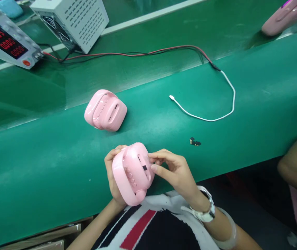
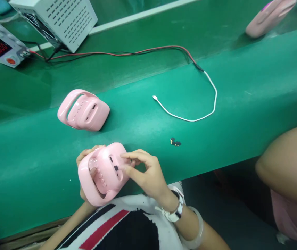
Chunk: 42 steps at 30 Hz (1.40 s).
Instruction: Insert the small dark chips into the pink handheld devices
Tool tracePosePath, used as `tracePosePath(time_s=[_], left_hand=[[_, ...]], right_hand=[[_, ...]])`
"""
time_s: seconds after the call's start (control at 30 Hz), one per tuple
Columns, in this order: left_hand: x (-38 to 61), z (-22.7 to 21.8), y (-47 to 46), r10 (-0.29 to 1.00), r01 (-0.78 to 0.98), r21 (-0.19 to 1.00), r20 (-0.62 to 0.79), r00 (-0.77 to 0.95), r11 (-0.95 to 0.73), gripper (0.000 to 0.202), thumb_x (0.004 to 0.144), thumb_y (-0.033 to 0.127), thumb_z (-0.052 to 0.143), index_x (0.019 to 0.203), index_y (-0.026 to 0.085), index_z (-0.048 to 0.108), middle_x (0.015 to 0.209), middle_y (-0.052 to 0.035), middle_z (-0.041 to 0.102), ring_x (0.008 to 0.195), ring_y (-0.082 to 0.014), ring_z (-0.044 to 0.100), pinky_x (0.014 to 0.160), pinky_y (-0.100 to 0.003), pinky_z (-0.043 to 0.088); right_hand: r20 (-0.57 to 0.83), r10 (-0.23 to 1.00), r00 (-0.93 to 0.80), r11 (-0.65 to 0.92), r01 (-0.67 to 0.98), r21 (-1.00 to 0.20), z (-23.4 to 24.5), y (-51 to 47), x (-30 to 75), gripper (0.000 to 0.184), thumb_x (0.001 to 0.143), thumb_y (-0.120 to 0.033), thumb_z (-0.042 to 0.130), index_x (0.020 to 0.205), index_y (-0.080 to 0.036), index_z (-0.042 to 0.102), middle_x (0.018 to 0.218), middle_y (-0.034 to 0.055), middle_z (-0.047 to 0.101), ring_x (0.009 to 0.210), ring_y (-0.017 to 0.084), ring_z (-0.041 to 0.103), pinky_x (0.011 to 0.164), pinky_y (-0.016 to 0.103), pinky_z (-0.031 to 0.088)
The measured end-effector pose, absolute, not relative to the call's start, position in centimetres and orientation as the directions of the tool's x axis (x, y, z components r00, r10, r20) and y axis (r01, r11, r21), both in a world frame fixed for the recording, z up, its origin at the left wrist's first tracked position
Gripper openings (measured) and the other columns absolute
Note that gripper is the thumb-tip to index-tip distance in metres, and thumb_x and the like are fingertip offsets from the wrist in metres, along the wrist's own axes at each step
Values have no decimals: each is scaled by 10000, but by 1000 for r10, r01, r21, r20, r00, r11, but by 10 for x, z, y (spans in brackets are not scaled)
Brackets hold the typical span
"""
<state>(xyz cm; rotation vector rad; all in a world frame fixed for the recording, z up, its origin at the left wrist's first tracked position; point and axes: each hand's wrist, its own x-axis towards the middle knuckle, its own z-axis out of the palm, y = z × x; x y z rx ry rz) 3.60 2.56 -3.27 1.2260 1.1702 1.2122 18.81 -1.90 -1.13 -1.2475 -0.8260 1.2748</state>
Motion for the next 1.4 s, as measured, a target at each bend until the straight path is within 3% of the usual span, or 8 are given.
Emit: tracePosePath(time_s=[0.07,0.13,0.3,0.57,0.8,1.07,1.27,1.4], left_hand=[[36,-33,30,997,-152,988,51,64,-41,281,766,370,599,1023,268,551,1065,-41,550,1050,-189,533,935,-327,472],[36,-31,35,994,-238,971,47,97,-23,301,729,349,665,1006,251,595,1044,-44,578,1035,-186,546,925,-307,479],[36,-28,40,991,-280,959,-7,133,45,249,757,333,658,989,255,617,1039,-39,593,1033,-182,564,946,-325,483],[35,-39,41,975,-218,974,105,197,-61,358,757,409,654,1080,265,596,1091,-43,576,1134,-243,555,997,-391,462],[36,-36,39,969,-242,970,92,231,-35,479,696,518,675,1093,262,595,1100,-53,549,1173,-266,519,1030,-404,424],[36,-38,41,955,-250,965,141,261,-74,441,734,478,650,1116,267,585,1104,-50,542,1157,-242,525,1028,-382,425],[36,-35,40,942,-202,968,200,269,-148,436,758,524,654,1109,275,583,1096,-54,535,1139,-243,525,1020,-423,422],[37,-32,42,939,-129,979,190,286,-159,348,786,464,656,1081,291,594,1072,-41,543,1123,-236,532,985,-412,438]], right_hand=[[-313,950,16,-277,-423,-863,-15,-12,192,236,699,-293,771,885,-159,717,812,31,645,700,93,564,644,212,450],[-380,921,-92,-372,-505,-779,-19,-6,193,276,628,-276,821,830,-135,696,778,20,641,659,71,555,601,176,437],[-418,897,-145,-413,-613,-674,-24,0,191,277,586,-215,844,773,-128,659,721,-14,616,638,44,549,593,138,447],[-414,904,-102,-376,-649,-661,-30,-2,191,263,594,-200,839,702,-124,611,679,-26,593,618,40,541,573,130,451],[-373,924,-89,-339,-645,-685,-35,-6,191,276,607,-196,833,649,-125,569,662,-28,562,632,45,532,579,140,448],[-362,930,-66,-317,-644,-697,-32,-4,191,306,569,-172,841,603,-121,541,648,-32,531,629,42,512,578,133,436],[-400,907,-132,-396,-593,-701,-23,-1,198,359,482,-175,884,602,-109,553,641,-26,546,622,48,521,590,140,442],[-412,892,-188,-448,-496,-744,-13,4,206,402,496,-220,889,592,-103,517,631,-25,536,592,44,488,551,143,400]])
